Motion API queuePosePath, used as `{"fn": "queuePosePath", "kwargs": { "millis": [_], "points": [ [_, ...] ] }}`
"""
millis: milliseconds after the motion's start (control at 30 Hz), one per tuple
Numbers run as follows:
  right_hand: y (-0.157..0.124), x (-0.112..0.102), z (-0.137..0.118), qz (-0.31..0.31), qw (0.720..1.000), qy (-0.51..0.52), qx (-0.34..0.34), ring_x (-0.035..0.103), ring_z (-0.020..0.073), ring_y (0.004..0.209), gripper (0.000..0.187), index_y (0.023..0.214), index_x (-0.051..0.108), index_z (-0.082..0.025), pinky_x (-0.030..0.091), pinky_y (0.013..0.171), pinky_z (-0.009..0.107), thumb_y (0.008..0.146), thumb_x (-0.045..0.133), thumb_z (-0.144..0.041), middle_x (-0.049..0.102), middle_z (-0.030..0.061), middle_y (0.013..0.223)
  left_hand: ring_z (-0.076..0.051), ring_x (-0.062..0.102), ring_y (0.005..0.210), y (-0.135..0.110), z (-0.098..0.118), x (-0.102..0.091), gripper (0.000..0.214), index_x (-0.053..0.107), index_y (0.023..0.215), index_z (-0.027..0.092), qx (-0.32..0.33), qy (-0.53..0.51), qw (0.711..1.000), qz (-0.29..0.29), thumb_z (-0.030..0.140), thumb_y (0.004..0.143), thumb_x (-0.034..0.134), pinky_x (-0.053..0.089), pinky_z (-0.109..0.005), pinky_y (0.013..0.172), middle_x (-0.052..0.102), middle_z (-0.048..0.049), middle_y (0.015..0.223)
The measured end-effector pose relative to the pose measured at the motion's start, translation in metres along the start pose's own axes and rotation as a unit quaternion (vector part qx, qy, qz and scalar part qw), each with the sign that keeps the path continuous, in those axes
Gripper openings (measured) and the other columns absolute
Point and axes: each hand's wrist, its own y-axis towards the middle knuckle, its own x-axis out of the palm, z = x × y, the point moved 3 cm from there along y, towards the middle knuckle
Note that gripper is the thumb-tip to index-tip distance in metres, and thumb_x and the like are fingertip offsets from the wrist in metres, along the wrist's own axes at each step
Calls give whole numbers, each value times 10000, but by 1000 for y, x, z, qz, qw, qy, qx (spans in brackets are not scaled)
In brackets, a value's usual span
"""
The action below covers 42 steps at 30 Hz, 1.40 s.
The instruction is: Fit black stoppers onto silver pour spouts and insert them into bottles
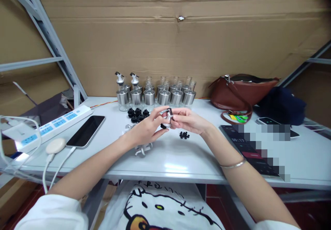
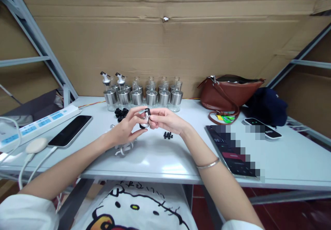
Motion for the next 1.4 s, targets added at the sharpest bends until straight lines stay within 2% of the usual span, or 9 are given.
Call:
{"fn": "queuePosePath", "kwargs": {
  "millis": [133,233,467,633,833,1100,1400],
  "points": [
    [1,0,1,12,1000,-2,-5,464,48,548,262,978,643,-107,406,574,195,780,706,-266,521,-50,591,-213,581,1075,1,-3,-2,210,414,1044,201,-4,-6,1000,4,153,873,526,536,-420,904,361,-164,1345],
    [1,0,0,0,1000,4,-5,463,51,550,251,954,634,-110,396,573,198,778,710,-271,515,-53,572,-228,526,1165,1,-3,-2,198,426,1038,195,5,-4,1000,19,145,872,523,520,-420,931,380,-162,1347],
    [0,3,1,-21,1000,5,1,433,53,534,247,915,613,-106,383,567,217,777,713,-284,510,-48,574,-227,489,1198,1,-3,-2,190,443,1020,189,6,-13,1000,22,147,862,540,504,-414,945,396,-160,1332],
    [0,2,0,8,1000,26,-13,451,53,538,367,1087,574,-166,397,585,215,762,725,-248,535,-63,584,-199,557,1080,1,-1,-3,194,449,1014,188,-7,-25,999,35,98,855,515,514,-391,894,396,-163,1335],
    [-2,-1,-2,41,999,12,-17,455,66,536,525,1203,522,-192,423,616,249,731,748,-237,497,-93,544,-223,530,1148,2,-3,-3,179,441,1000,192,-36,-37,998,25,103,858,502,497,-404,918,379,-158,1365],
    [0,3,-2,29,999,23,-8,379,52,484,468,1121,564,-166,357,553,231,716,765,-286,519,-79,543,-235,515,1181,1,-3,-2,179,450,1010,188,-28,-42,998,31,117,859,515,498,-422,932,394,-162,1343],
    [0,2,-1,4,1000,27,-10,394,51,501,387,1071,581,-149,364,562,217,746,743,-285,518,-70,556,-231,531,1179,0,-4,-3,170,435,1036,191,-20,-40,998,40,170,887,513,509,-438,921,443,-166,1319]
  ]
}}
